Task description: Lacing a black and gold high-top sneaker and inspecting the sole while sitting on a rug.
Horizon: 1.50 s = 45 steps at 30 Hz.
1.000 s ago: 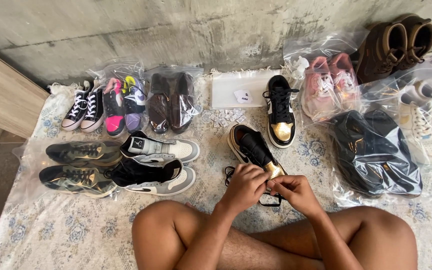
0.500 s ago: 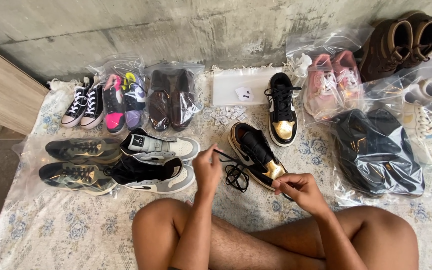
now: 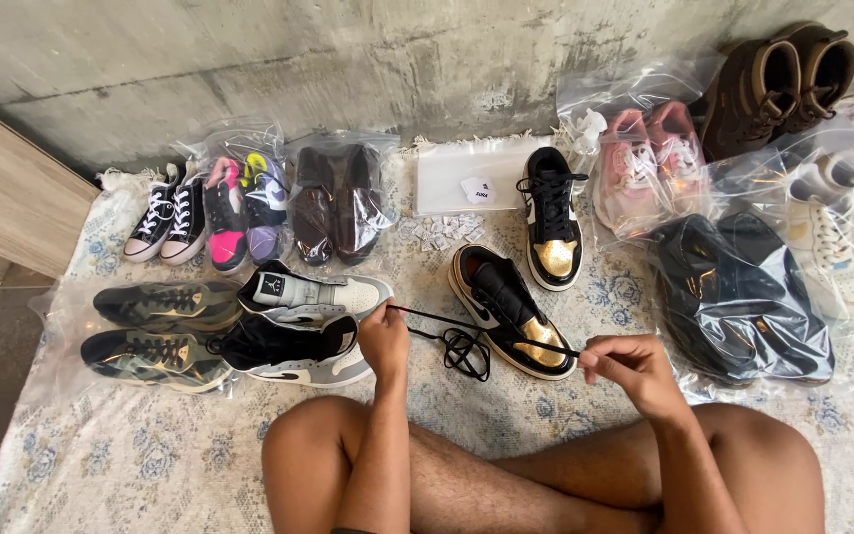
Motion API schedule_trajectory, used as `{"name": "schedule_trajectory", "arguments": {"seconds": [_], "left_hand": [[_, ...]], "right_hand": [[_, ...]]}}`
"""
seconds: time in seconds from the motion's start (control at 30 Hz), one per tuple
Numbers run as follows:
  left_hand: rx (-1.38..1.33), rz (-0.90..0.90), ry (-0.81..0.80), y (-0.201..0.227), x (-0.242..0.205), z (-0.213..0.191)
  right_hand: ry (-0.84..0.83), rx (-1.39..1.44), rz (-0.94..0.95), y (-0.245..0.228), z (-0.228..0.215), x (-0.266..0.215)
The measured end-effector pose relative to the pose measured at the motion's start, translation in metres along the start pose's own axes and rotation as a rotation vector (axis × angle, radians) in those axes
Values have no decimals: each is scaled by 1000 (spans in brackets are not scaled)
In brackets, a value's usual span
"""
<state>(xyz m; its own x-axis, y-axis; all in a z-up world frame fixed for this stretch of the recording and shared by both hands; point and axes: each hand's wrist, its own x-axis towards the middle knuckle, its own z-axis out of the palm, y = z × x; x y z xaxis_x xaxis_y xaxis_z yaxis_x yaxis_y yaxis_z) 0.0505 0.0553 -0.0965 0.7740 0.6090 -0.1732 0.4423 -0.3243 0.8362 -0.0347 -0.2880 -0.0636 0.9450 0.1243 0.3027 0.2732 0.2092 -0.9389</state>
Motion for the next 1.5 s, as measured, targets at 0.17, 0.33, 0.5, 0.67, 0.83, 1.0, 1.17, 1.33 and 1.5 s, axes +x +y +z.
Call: {"name": "schedule_trajectory", "arguments": {"seconds": [0.17,0.33,0.5,0.67,0.83,1.0,1.17,1.33,1.5], "left_hand": [[81,-23,4,-6,3,5],[194,38,-21,-5,0,6],[192,35,-113,12,-9,-10],[190,47,-108,12,-10,-7],[350,139,-125,-16,4,5],[730,155,-596,-31,0,14],[415,487,-617,8,-33,-4],[-172,591,-1215,72,-106,-25],[-120,633,-1444,34,-108,11]], "right_hand": [[44,170,-127,6,-13,-2],[32,304,-187,-30,0,-1],[-200,583,-290,-34,-17,1],[-175,682,-371,-27,-30,-6],[-170,495,-199,-25,-26,-6],[-251,62,-40,-18,-15,0],[-402,-102,205,-36,17,2],[-515,-319,427,-31,38,6],[-510,-401,390,-20,39,4]]}}
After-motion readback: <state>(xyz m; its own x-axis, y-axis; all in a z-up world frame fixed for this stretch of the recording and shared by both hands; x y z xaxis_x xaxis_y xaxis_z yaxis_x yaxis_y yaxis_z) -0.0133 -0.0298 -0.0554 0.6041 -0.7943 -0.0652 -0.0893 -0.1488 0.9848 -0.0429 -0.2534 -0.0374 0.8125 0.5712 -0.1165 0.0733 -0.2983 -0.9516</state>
